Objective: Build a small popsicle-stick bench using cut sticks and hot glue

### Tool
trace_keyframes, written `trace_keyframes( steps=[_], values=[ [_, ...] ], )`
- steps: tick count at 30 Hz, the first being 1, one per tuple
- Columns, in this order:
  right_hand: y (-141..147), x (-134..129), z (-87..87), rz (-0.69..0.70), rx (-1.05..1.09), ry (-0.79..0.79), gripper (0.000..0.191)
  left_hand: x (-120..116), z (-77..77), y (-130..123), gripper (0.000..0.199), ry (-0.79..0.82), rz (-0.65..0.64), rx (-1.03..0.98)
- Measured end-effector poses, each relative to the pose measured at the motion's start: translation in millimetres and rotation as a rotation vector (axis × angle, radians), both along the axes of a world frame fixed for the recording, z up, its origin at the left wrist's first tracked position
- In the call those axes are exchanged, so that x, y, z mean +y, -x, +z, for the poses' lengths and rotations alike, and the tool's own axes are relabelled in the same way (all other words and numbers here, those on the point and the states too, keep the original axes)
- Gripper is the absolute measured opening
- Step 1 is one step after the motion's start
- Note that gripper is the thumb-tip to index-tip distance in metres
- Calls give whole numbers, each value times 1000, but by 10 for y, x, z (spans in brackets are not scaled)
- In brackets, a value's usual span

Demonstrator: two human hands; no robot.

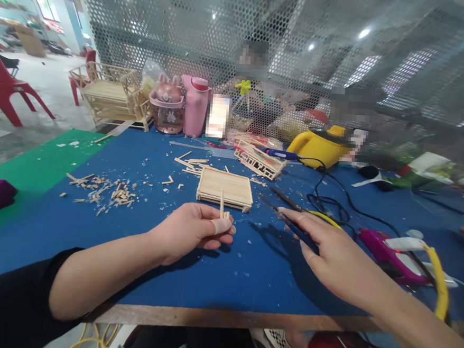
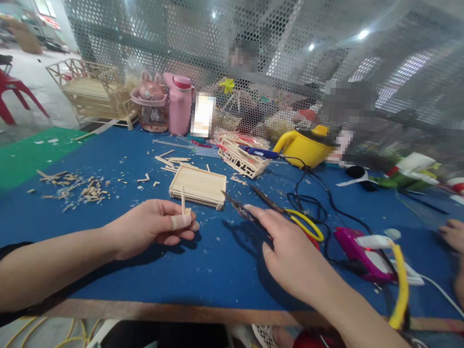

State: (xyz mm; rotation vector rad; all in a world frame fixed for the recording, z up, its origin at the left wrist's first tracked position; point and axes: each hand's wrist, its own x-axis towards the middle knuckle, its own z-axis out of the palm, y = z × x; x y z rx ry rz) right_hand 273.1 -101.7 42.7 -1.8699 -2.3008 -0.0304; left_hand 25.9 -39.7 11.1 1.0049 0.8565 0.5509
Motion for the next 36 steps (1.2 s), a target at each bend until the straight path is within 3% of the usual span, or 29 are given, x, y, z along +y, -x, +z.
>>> trace_keyframes(
  steps=[4,8,17,28,36],
  values=[
    [123,20,91,119,-5,152,76,-22,35,-6,23,26,-40,-19],
    [200,30,123,139,-38,273,80,-21,32,-10,19,33,-57,-33],
    [151,84,134,122,-23,334,81,-19,37,18,12,33,-81,-45],
    [208,66,223,100,-57,525,78,-41,66,32,17,1,-195,47],
    [315,93,207,185,143,489,63,-51,91,37,18,-23,-210,79]
  ],
)
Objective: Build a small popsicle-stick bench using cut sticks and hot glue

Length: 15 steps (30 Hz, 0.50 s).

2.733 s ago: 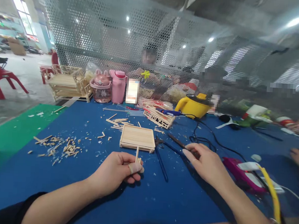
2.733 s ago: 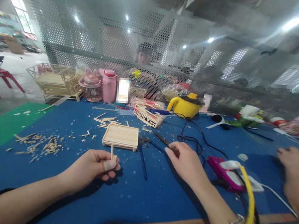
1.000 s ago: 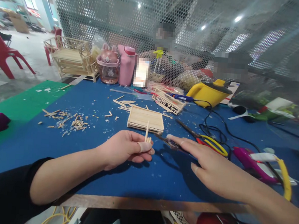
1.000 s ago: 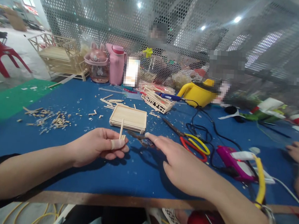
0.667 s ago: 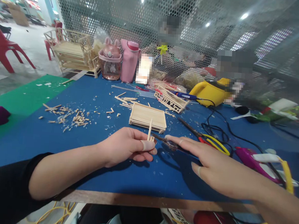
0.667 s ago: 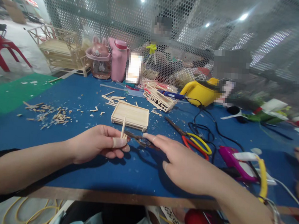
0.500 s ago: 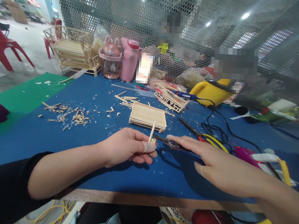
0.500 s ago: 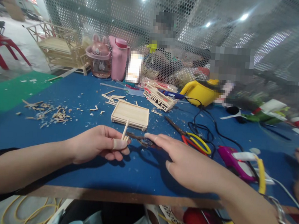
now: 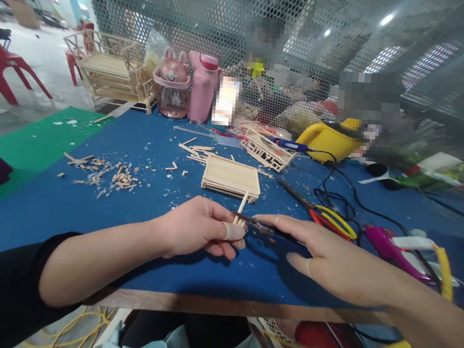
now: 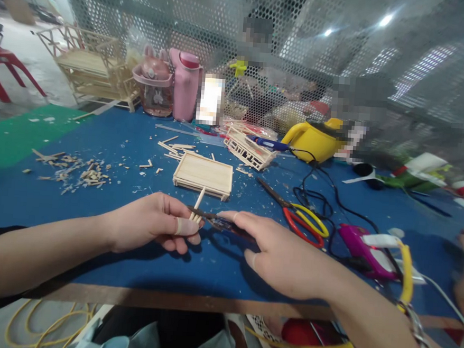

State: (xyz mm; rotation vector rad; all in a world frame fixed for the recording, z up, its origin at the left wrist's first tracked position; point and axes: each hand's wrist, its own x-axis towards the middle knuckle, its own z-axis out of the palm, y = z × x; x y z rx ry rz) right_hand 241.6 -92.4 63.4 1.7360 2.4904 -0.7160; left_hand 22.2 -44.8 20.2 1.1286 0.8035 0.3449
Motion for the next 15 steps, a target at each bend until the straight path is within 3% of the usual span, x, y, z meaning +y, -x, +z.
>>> trace_keyframes(
  steps=[6,10,15],
  values=[
    [17,-30,-86,-11,64,-33,63,-6,-10,-3,20,10,-6,-12],
    [95,-15,-204,5,73,-153,66,0,-61,-33,21,8,81,-52],
    [142,17,-299,5,50,-250,67,-19,-109,-87,17,-140,169,-56]
  ],
)
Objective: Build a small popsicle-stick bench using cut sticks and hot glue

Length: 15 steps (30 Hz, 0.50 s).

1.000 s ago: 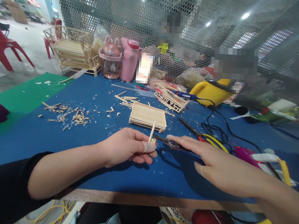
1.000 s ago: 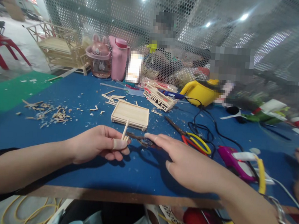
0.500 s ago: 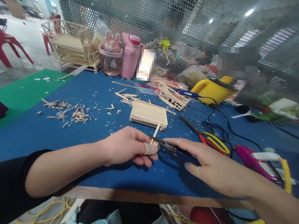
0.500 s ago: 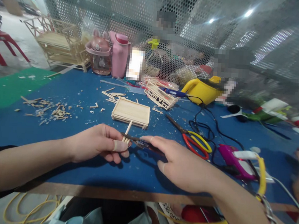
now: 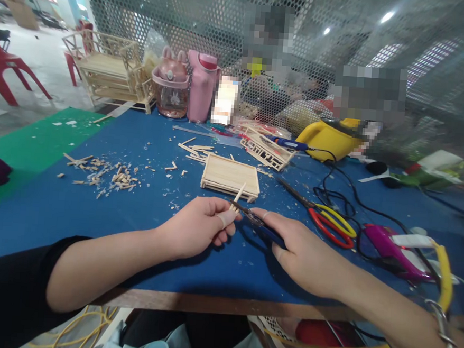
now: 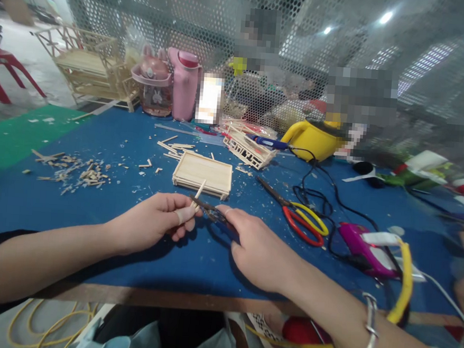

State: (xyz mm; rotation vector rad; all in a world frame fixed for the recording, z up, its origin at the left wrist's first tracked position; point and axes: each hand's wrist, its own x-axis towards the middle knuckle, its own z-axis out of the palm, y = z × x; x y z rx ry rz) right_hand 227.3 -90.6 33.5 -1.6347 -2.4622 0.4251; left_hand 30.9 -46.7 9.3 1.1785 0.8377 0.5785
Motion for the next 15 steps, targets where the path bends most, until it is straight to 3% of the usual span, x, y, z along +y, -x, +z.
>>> trace_keyframes(
  steps=[3,15],
  values=[
    [-1,-9,-34,2,-9,-7,67,-16,-22,-15,19,-46,-27,22],
    [57,11,-20,-8,-16,83,69,17,-85,-24,21,89,-12,-10]
  ],
)
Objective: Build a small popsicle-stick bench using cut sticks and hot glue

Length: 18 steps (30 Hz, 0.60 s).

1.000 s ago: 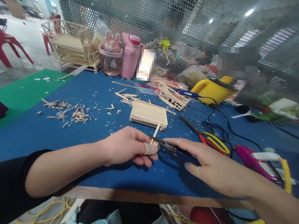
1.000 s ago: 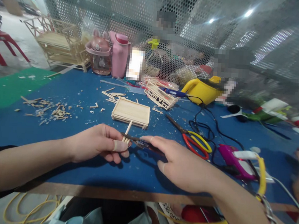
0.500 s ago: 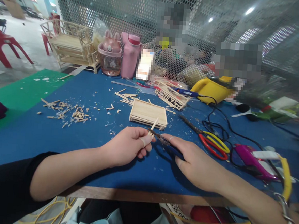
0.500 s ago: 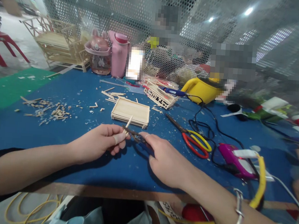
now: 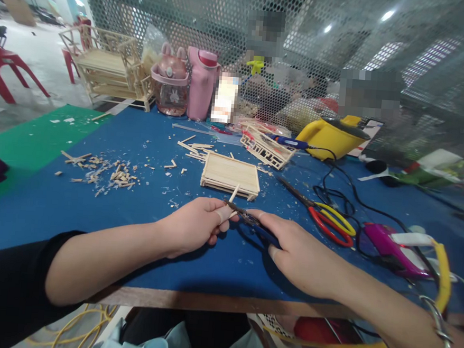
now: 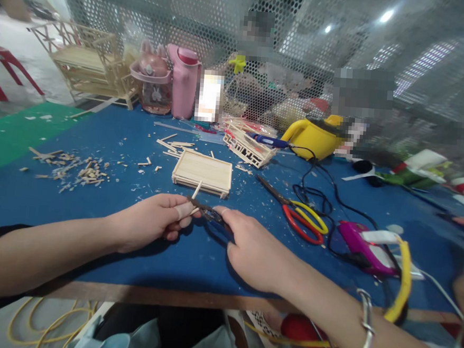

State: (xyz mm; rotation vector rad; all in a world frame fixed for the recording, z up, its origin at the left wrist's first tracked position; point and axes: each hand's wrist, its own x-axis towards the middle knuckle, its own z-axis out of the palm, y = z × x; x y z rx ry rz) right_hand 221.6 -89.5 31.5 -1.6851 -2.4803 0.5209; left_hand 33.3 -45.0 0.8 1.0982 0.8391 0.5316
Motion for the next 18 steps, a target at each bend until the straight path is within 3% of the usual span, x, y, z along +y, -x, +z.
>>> trace_keyframes(
  steps=[7,12,16,18],
  values=[
    [151,-86,-29,-200,-224,-43,63,15,-48,-21,22,-32,66,35],
    [277,-144,49,-253,-433,-116,62,-6,-88,-43,22,-106,67,62],
    [232,-147,104,-208,-361,-71,61,-13,-53,-23,25,-176,43,87],
    [180,-140,112,-181,-276,-45,60,4,-5,32,27,-294,-20,173]
  ],
)
